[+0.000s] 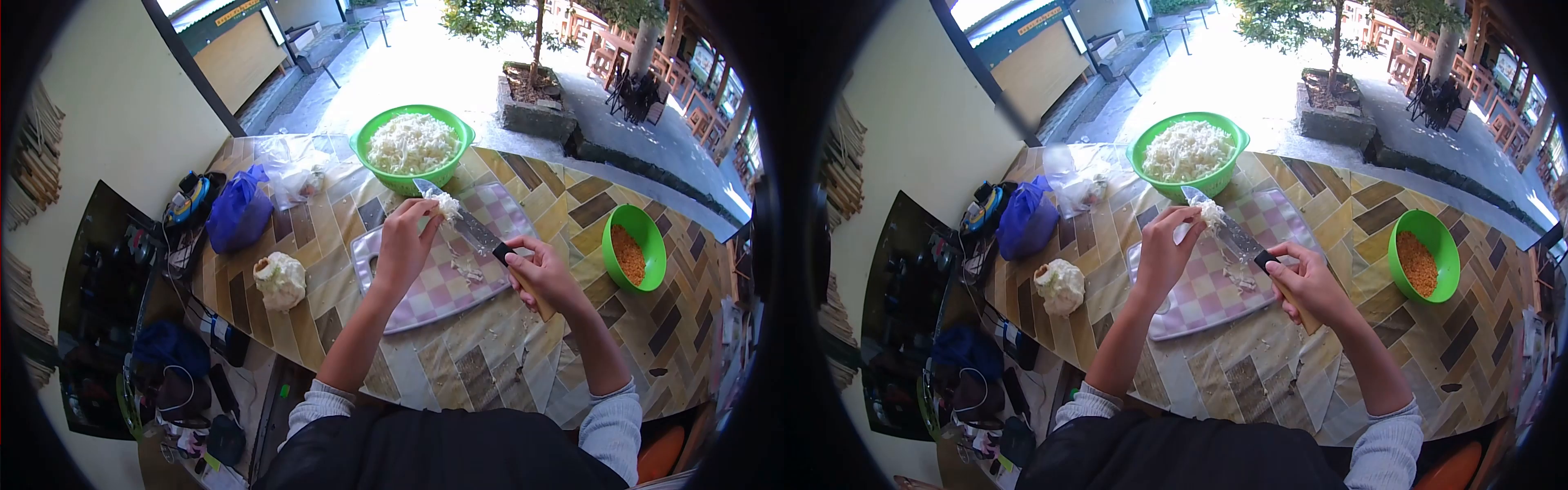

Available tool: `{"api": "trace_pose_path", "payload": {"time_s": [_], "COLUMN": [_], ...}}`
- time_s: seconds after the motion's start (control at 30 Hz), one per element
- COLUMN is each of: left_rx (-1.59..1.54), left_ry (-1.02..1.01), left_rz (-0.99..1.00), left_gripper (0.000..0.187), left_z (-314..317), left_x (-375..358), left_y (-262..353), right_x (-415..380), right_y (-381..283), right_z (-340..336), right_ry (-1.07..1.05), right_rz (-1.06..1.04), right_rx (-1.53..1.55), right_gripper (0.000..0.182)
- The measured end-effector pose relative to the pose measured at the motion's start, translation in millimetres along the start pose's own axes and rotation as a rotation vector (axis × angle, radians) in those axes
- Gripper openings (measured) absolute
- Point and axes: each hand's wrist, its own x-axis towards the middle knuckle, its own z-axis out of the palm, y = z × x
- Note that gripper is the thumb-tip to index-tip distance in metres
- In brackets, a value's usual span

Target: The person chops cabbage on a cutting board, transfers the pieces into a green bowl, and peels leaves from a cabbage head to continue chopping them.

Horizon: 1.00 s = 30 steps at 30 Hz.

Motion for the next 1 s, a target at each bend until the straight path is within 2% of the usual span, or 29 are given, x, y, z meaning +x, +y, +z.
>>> {"api": "trace_pose_path", "payload": {"time_s": [0.2, 0.3, 0.33, 0.43, 0.57, 0.67, 0.87, 1.0], "left_rx": [-0.021, 0.006, 0.013, 0.040, 0.178, 0.232, -0.098, 0.101], "left_ry": [0.093, 0.071, 0.064, 0.072, -0.145, -0.184, -0.021, 0.070], "left_rz": [0.121, 0.131, 0.083, 0.025, -0.009, -0.027, -0.054, 0.173], "left_gripper": [0.022, 0.023, 0.024, 0.021, 0.021, 0.023, 0.030, 0.037], "left_z": [-13, -9, -9, -11, -14, -9, -2, -4], "left_x": [90, 127, 132, 139, 134, 132, 138, 141], "left_y": [-33, -76, -88, -115, -113, -112, -115, -112], "right_x": [68, 116, 124, 161, 166, 166, 161, 160], "right_y": [-63, -71, -76, -51, -56, -57, -56, -54], "right_z": [5, 4, 9, 5, 12, 13, 10, 11], "right_ry": [0.038, 0.140, 0.215, 0.381, 0.377, 0.389, 0.353, 0.322], "right_rz": [-0.100, -0.242, -0.281, -0.739, -0.626, -0.625, -0.612, -0.554], "right_rx": [-0.047, -0.340, -0.611, -1.132, -1.095, -1.047, -0.843, -0.707], "right_gripper": [0.027, 0.029, 0.031, 0.033, 0.032, 0.031, 0.030, 0.032]}}
